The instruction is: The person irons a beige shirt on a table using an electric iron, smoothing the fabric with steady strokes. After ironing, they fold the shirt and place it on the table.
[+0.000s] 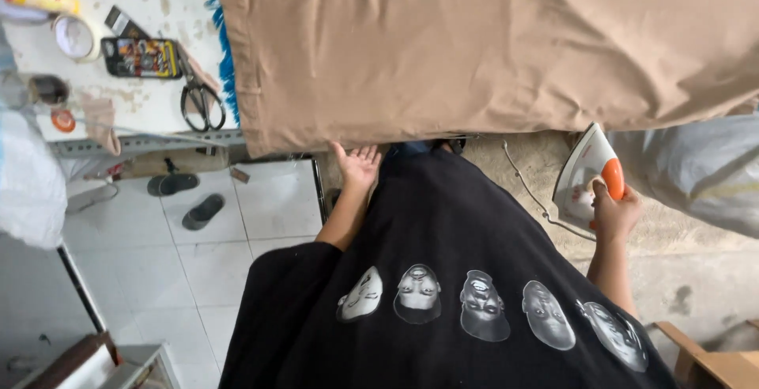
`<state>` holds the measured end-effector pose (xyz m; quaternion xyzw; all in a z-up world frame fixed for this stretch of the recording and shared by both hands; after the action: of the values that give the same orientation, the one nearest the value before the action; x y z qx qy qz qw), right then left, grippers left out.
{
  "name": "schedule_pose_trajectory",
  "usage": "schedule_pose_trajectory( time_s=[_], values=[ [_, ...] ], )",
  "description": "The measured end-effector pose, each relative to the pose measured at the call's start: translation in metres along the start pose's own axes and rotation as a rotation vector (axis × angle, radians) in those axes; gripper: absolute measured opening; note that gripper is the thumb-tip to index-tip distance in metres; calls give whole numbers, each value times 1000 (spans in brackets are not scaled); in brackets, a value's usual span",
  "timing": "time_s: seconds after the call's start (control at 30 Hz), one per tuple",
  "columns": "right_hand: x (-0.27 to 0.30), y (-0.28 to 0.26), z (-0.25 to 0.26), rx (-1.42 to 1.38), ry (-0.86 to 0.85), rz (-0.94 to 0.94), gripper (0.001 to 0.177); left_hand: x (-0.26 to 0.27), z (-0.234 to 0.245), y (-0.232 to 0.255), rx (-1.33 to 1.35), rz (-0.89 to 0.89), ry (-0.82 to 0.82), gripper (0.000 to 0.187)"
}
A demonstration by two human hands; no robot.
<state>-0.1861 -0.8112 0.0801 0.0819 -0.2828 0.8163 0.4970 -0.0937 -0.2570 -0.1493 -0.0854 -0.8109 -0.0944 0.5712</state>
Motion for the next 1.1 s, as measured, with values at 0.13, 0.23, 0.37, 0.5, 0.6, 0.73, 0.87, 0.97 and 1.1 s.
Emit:
schedule_pose_trajectory(
  time_s=[0.13, 0.23, 0.37, 0.5, 0.6, 0.73, 0.87, 0.97, 1.1],
  values=[
    [-16, 10, 5, -35, -4, -264, 37, 41, -40, -2, 110, -40, 13, 129],
    [-26, 42, 11, 64, -100, -430, 35, 78, -56, -2, 67, -41, 36, 108],
    [-61, 103, 44, -208, 91, -485, 45, 111, -73, -19, 308, 0, -230, 75],
    [-113, 110, 110, -617, 454, -357, 30, 108, -85, -46, 237, -29, -169, 57],
    [-183, 111, 160, -736, 660, -183, 19, 92, -65, -38, 216, -99, -146, 50],
    [-248, 63, 215, -723, 743, -51, 30, 132, -90, -30, 155, -282, -196, 39],
    [-339, 46, 210, -975, 586, -29, 24, 166, -136, -38, 409, -489, -323, 72],
    [-412, 61, 185, -1211, 565, -6, 30, 161, -145, -36, 543, -540, -438, 62],
    [-410, 38, 166, -1160, 577, -157, 29, 190, -165, -38, 595, -598, -509, 60]
  ],
)
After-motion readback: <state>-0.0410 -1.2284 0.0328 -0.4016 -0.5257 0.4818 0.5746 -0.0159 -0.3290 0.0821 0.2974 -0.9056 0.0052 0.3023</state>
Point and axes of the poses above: each hand's wrist, its own x-axis away from the middle knuckle, its own z-axis out of the back of the hand, y = z × x, the point moved 7 cm from there along -x, towards the middle knuckle, and after that the axes turned 4 degrees about x, right-handed, at the moved point
